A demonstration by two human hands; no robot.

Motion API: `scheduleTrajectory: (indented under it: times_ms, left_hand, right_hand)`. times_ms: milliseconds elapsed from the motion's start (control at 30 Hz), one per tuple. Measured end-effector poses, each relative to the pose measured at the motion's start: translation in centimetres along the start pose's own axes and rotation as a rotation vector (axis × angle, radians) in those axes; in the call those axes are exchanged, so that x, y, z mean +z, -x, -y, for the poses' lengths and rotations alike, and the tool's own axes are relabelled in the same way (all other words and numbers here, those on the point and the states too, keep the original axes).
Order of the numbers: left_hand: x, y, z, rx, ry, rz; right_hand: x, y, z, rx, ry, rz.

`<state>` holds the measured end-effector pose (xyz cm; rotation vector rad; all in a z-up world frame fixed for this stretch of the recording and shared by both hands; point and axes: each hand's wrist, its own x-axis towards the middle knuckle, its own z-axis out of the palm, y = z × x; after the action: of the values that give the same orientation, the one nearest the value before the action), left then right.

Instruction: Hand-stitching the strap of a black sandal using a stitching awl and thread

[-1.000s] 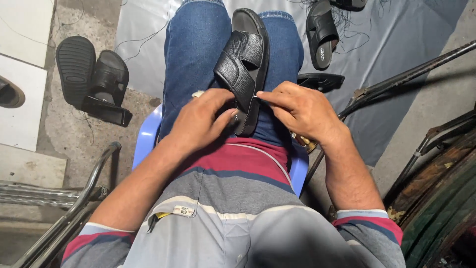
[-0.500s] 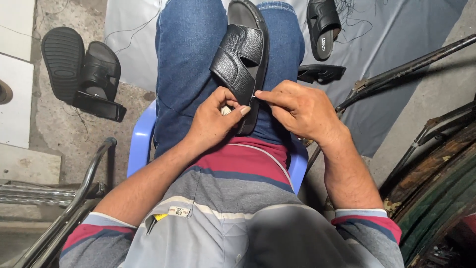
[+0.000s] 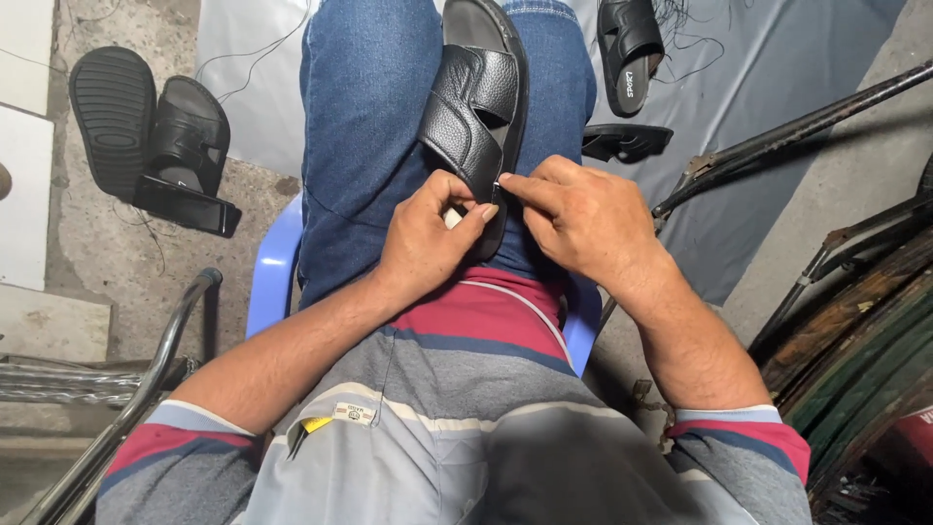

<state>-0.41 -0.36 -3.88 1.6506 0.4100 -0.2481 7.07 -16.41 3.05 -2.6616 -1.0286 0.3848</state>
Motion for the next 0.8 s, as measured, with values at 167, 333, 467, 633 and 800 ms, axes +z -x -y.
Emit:
scheduleTrajectory:
  times_ms: [167,333,467,633,800]
  left_hand:
    - [0.3,0.3,-0.1,0.04,-0.042,-0.052]
    - [0.4,0.3,-0.2,0.05,-0.063,-0.054]
    - [-0.1,0.3,-0.3,0.049,-0.055,-0.041]
    - [-2.2,0.6,-0.7,0.043,-0.058,0.013]
    - [-6.9,0.6,-2.9,0.111,-0.522,0.297]
  right_hand:
    - [2.2,0.0,-0.6,-0.05,0.03,-0.11]
    - [2.8,-0.5,-0.4,-0.048,0.107,-0.183]
    - [3.0,-0.4,-0.8,-0.061,-0.024,-0.188]
    - [2.3,0.2,0.0,-0.057,-0.15,-0.202]
    - [1.4,0.7,-0.2,-0.119,-0.01,-0.181]
